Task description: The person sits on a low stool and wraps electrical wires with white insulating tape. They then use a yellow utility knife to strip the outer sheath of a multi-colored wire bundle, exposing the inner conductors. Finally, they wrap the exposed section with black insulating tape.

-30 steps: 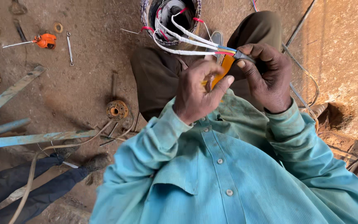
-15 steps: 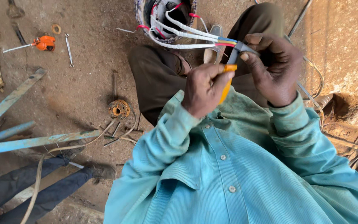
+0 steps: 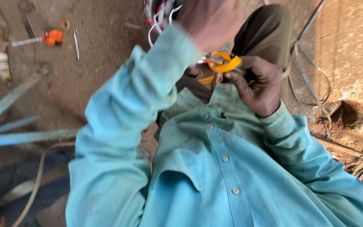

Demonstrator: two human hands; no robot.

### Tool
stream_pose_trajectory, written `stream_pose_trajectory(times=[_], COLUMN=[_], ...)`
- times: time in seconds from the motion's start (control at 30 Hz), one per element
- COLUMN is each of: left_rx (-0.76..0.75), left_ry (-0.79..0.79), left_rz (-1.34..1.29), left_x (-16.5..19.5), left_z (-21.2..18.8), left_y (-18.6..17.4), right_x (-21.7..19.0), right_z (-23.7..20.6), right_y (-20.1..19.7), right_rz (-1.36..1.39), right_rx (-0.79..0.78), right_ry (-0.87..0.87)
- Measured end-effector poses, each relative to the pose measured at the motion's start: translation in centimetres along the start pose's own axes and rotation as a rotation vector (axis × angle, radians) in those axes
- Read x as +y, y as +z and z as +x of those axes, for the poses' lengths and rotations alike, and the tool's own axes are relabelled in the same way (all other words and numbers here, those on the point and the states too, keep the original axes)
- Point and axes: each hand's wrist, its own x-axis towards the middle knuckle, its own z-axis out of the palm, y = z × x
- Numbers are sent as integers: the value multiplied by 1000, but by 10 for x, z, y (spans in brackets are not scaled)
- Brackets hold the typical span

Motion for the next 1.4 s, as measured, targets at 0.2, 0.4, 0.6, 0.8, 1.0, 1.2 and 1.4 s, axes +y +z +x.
stream_pose_trajectory(times=[0.2, 0.4, 0.6, 0.8, 1.0, 1.2, 1.4], left_rx=[127, 248, 234, 73, 87, 154, 173], left_ry=[-137, -326, 28, -92, -415, -229, -6], left_rz=[-827, -1013, -962, -1254, -1096, -844, -441], left_x=[54, 64, 39, 20, 22, 47, 64], left_z=[-97, -121, -98, -100, -104, -131, -105], left_y=[-81, -14, 35, 60, 55, 7, -40], right_x=[1, 9, 12, 10, 9, 15, 14], right_z=[5, 7, 5, 6, 6, 9, 12], right_y=[-16, -29, -38, -40, -35, -29, -27], right_rz=[-119, -246, -90, -246, -265, -323, -253], right_rx=[30, 33, 23, 34, 85, 140, 74], right_ry=[-17, -42, 10, -67, -116, -170, -61])
